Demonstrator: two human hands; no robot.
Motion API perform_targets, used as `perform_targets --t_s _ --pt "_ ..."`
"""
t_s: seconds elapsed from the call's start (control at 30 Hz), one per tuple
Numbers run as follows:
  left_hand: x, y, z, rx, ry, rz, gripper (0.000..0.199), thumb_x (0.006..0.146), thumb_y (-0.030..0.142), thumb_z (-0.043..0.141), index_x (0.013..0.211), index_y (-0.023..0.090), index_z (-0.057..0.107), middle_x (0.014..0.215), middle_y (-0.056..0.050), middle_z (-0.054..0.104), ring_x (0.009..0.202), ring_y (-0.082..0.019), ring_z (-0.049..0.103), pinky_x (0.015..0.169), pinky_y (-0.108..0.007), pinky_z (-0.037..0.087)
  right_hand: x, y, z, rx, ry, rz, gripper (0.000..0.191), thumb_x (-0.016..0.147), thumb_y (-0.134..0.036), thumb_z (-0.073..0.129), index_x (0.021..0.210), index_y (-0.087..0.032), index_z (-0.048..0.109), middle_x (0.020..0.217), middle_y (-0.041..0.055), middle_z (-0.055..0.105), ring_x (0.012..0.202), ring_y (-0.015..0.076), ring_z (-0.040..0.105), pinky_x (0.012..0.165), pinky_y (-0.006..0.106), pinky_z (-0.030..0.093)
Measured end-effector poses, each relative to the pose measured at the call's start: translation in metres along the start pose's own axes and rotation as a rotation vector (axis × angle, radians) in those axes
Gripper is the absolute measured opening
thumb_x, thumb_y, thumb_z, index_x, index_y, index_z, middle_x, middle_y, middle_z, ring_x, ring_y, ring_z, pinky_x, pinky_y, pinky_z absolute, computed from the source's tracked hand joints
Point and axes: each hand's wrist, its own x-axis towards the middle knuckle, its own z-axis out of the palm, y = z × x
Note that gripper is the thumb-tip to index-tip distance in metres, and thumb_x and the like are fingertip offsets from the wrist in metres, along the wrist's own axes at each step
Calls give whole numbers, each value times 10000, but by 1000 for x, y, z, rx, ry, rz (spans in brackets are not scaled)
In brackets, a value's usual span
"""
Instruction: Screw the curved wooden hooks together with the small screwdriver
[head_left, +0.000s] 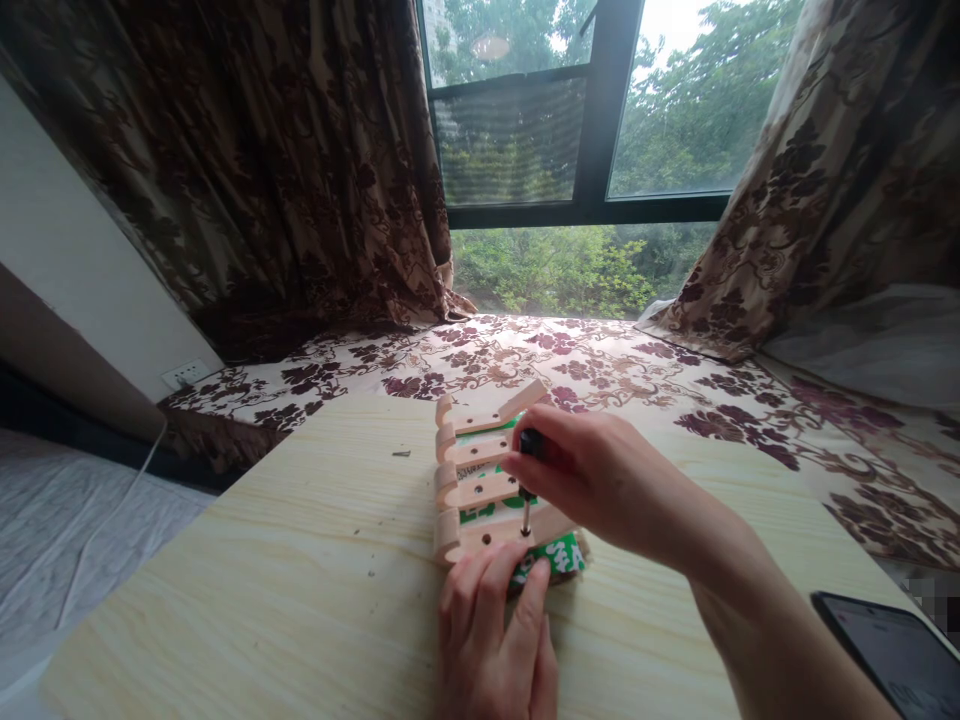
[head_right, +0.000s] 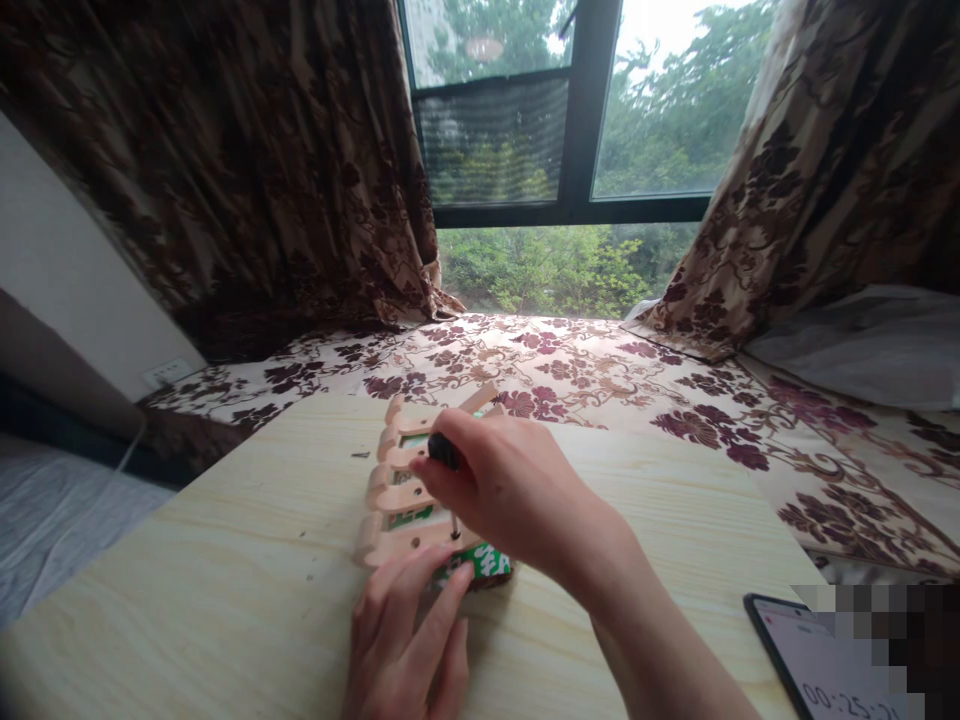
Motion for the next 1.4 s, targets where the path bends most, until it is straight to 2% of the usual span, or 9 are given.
perform_targets --t_s 0.1,0.27,0.5,0.7,0.9,1.13,1.27,1.4 --pt "-1 -1 0 -1 -10 4 397 825 53 560 1195 186 618 1238 -97 588 1206 -252 493 1049 -426 385 0 0 -1 -36 7 28 230 909 -356 539 755 -186 544 601 -27 531 532 94 390 502 236 254" --pt "0 -1 0 1 -17 -3 393 829 61 558 1195 192 617 1240 -96 589 1206 -257 495 1037 -429 399 -3 -4 -4 55 -17 -18 172 908 -331 542 816 -192 585 603 -44 519 542 88 402 512 224 274" --pt "0 -1 -1 -9 -17 2 397 823 58 563 1195 185 619 1247 -97 581 1207 -256 489 1046 -424 386 0 0 -1 13 6 16 255 914 -347 537 718 -186 518 595 -24 531 521 89 395 488 237 241" --pt "1 0 -1 -15 -26 -7 400 828 53 557 1202 183 615 1257 -98 572 1212 -252 482 1047 -418 381 -3 -5 -4 43 -28 -24 167 908 -328 545 817 -194 585 594 -44 506 534 91 389 506 231 262" --pt "0 0 -1 -15 -23 -6 389 830 57 558 1192 183 618 1253 -95 568 1213 -252 475 1049 -415 378 -1 -1 -3 20 -21 3 229 911 -341 542 743 -187 532 585 -41 485 533 91 370 500 236 253" --pt "0 0 -1 -23 -31 -9 400 830 48 555 1204 178 610 1258 -103 563 1213 -256 477 1041 -424 382 -3 -3 -7 76 -21 -25 129 904 -306 549 860 -196 598 634 -40 549 561 90 426 527 222 289" --pt "0 0 -2 -27 -24 -8 395 833 49 553 1201 178 613 1257 -102 563 1214 -258 473 1044 -428 375 -2 -2 -5 63 -19 -29 219 919 -334 528 760 -189 565 597 -37 518 541 91 394 505 231 261" --pt "0 0 -1 -32 -22 -2 393 835 55 553 1205 174 614 1262 -101 558 1218 -260 466 1055 -421 361 0 -1 -2 -13 12 23 257 911 -375 544 736 -186 539 605 -27 531 531 92 383 497 238 241"
